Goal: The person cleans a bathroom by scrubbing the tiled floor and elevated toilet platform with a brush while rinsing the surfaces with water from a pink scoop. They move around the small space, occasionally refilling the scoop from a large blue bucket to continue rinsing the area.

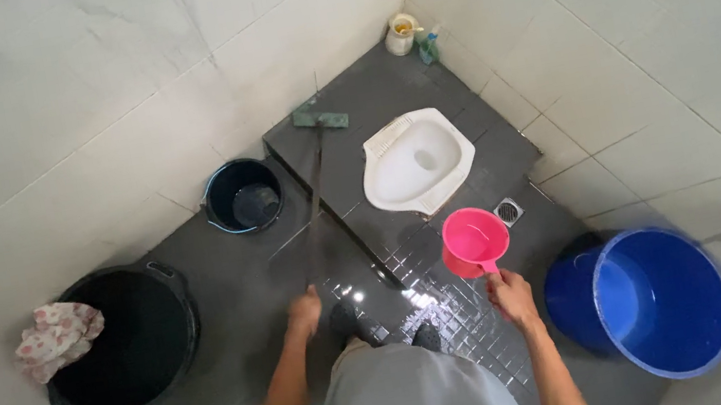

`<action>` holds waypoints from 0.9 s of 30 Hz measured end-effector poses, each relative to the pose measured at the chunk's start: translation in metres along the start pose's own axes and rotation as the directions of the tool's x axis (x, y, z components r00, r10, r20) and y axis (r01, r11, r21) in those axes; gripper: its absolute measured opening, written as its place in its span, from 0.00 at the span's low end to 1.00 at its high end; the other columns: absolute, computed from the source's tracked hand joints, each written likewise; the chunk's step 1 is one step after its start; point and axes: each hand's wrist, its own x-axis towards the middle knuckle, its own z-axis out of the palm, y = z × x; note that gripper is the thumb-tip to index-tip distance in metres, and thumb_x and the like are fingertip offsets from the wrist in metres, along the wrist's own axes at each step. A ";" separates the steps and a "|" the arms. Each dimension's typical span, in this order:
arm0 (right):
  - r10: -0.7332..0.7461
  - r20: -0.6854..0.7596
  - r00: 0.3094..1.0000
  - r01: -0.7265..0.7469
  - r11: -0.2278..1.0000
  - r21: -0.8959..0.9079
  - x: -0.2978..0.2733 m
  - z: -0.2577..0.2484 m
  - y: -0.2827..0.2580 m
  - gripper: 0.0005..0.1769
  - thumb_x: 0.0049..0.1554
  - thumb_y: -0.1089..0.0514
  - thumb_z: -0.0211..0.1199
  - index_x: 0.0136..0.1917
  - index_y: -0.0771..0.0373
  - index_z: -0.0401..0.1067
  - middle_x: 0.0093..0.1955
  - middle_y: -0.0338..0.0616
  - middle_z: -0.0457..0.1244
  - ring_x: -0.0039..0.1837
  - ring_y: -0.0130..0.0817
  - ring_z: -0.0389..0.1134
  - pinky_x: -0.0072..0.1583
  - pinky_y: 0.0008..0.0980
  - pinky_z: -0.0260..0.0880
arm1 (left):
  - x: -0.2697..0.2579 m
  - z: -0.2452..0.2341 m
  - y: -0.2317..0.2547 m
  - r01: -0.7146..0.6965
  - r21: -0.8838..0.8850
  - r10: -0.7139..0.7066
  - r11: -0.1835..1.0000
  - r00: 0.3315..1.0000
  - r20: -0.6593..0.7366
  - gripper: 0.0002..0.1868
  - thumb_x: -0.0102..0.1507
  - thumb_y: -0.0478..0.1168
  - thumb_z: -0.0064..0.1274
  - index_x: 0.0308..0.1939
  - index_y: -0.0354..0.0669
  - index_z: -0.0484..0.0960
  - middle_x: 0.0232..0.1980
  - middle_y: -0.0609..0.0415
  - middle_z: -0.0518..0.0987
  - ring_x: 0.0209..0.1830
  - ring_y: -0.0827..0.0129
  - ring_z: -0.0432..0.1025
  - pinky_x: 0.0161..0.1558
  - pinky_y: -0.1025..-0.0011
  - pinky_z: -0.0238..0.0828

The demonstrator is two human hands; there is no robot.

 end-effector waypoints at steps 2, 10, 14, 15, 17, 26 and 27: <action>-0.048 -0.010 0.999 0.048 0.996 0.075 0.004 0.001 0.006 0.19 0.60 0.48 0.57 0.41 0.66 0.75 0.27 0.38 0.61 0.27 0.26 0.59 0.30 0.31 0.57 | -0.018 0.007 -0.033 -0.037 0.062 0.038 0.997 0.999 -0.008 0.39 0.72 0.63 0.28 0.51 0.30 0.83 0.55 0.29 0.79 0.61 0.36 0.71 0.63 0.49 0.66; 0.005 -0.128 0.992 0.011 0.992 0.122 -0.003 -0.001 0.019 0.19 0.60 0.50 0.58 0.39 0.70 0.74 0.27 0.41 0.62 0.28 0.26 0.60 0.32 0.31 0.59 | -0.061 -0.019 -0.070 0.049 0.128 -0.048 0.991 0.999 -0.012 0.42 0.71 0.64 0.30 0.53 0.24 0.81 0.58 0.24 0.77 0.63 0.32 0.70 0.64 0.47 0.65; 0.039 -0.148 0.988 -0.020 0.991 0.130 -0.005 -0.001 0.021 0.18 0.60 0.51 0.57 0.39 0.69 0.74 0.27 0.43 0.62 0.28 0.29 0.60 0.31 0.32 0.58 | -0.011 -0.029 -0.012 0.040 0.169 -0.043 0.985 0.999 0.012 0.41 0.72 0.64 0.28 0.49 0.25 0.82 0.53 0.26 0.77 0.57 0.36 0.70 0.60 0.50 0.66; 0.041 -0.153 0.987 -0.022 0.992 0.125 -0.006 0.000 0.020 0.18 0.60 0.52 0.56 0.39 0.69 0.74 0.27 0.43 0.62 0.28 0.29 0.60 0.31 0.33 0.58 | 0.005 -0.032 0.006 0.026 0.160 -0.031 0.987 0.999 0.028 0.40 0.72 0.63 0.28 0.45 0.26 0.81 0.47 0.29 0.77 0.50 0.39 0.71 0.54 0.51 0.67; 0.032 -0.165 0.986 -0.025 0.999 0.045 -0.006 0.002 0.016 0.19 0.61 0.50 0.57 0.39 0.69 0.74 0.27 0.43 0.62 0.27 0.29 0.61 0.31 0.32 0.59 | 0.034 -0.036 0.038 0.032 0.119 -0.043 0.992 0.995 0.095 0.40 0.73 0.62 0.28 0.36 0.28 0.81 0.34 0.35 0.77 0.35 0.46 0.72 0.43 0.53 0.68; -0.016 -0.066 0.998 0.017 1.000 0.006 0.004 0.006 0.003 0.19 0.61 0.50 0.56 0.39 0.68 0.75 0.29 0.40 0.63 0.30 0.27 0.62 0.33 0.34 0.61 | 0.047 -0.011 0.025 -0.131 0.168 0.135 0.977 0.991 -0.014 0.38 0.71 0.61 0.31 0.43 0.27 0.83 0.50 0.25 0.78 0.57 0.33 0.70 0.60 0.47 0.65; -0.048 -0.046 0.998 0.050 0.998 0.039 0.011 0.005 0.000 0.18 0.60 0.51 0.57 0.39 0.68 0.75 0.29 0.39 0.63 0.30 0.26 0.62 0.34 0.33 0.62 | 0.039 -0.008 0.005 -0.089 0.234 0.090 0.968 0.996 0.008 0.40 0.72 0.62 0.29 0.46 0.26 0.83 0.55 0.24 0.77 0.63 0.33 0.68 0.65 0.47 0.62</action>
